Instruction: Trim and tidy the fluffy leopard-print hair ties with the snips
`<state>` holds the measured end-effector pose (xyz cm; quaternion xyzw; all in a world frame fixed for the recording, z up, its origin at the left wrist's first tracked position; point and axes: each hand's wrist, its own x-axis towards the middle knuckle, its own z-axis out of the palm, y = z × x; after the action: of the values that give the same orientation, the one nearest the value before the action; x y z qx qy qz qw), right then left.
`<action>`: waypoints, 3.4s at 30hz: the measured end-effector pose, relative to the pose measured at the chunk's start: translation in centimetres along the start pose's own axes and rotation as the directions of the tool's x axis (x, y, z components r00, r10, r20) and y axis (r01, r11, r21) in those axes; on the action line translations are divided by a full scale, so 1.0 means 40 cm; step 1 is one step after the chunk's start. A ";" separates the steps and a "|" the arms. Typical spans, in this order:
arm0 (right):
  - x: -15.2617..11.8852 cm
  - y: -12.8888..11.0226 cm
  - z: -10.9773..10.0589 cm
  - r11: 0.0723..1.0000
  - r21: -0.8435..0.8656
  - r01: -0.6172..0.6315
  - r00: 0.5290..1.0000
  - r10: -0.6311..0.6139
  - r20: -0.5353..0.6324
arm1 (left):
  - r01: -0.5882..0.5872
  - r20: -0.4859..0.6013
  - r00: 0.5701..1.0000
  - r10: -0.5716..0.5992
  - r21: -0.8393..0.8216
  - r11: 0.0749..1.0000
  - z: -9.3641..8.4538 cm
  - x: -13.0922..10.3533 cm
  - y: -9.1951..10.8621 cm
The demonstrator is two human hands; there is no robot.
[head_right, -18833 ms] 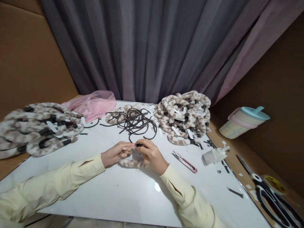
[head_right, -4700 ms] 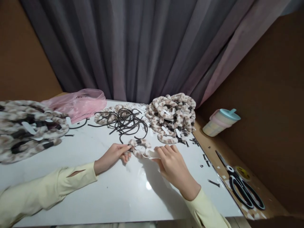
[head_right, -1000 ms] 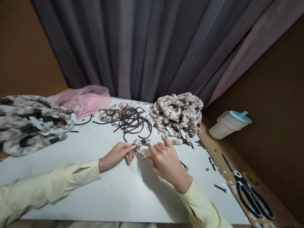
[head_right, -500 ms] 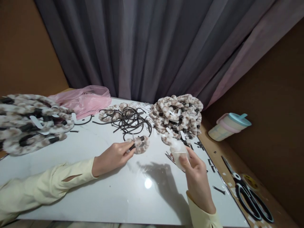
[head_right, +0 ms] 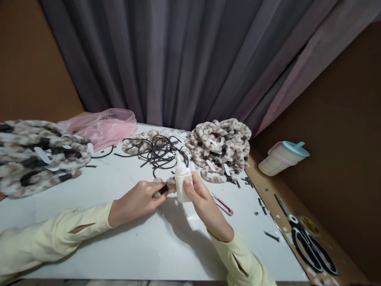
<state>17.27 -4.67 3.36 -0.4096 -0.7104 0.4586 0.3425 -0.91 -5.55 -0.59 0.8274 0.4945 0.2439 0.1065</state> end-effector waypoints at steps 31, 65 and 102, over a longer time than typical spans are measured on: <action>-0.050 -0.030 -0.086 0.423 -0.801 0.423 0.890 -0.363 0.278 | 0.501 0.397 0.849 -0.347 -0.814 0.294 -0.021 0.027 -0.017; -0.030 -0.032 -0.070 0.354 -0.817 0.456 0.851 -0.441 0.284 | 0.425 0.288 0.893 -0.345 -0.789 0.443 -0.031 0.020 0.003; -0.131 0.096 -0.235 0.985 -0.166 -0.036 0.859 -0.054 -0.509 | 0.447 0.321 0.871 -0.372 -0.830 0.333 -0.053 0.028 -0.003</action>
<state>28.67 -4.92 2.44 -0.5410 -0.6322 0.2696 0.4847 -1.66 -4.66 1.51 0.5043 0.4803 0.3991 0.5964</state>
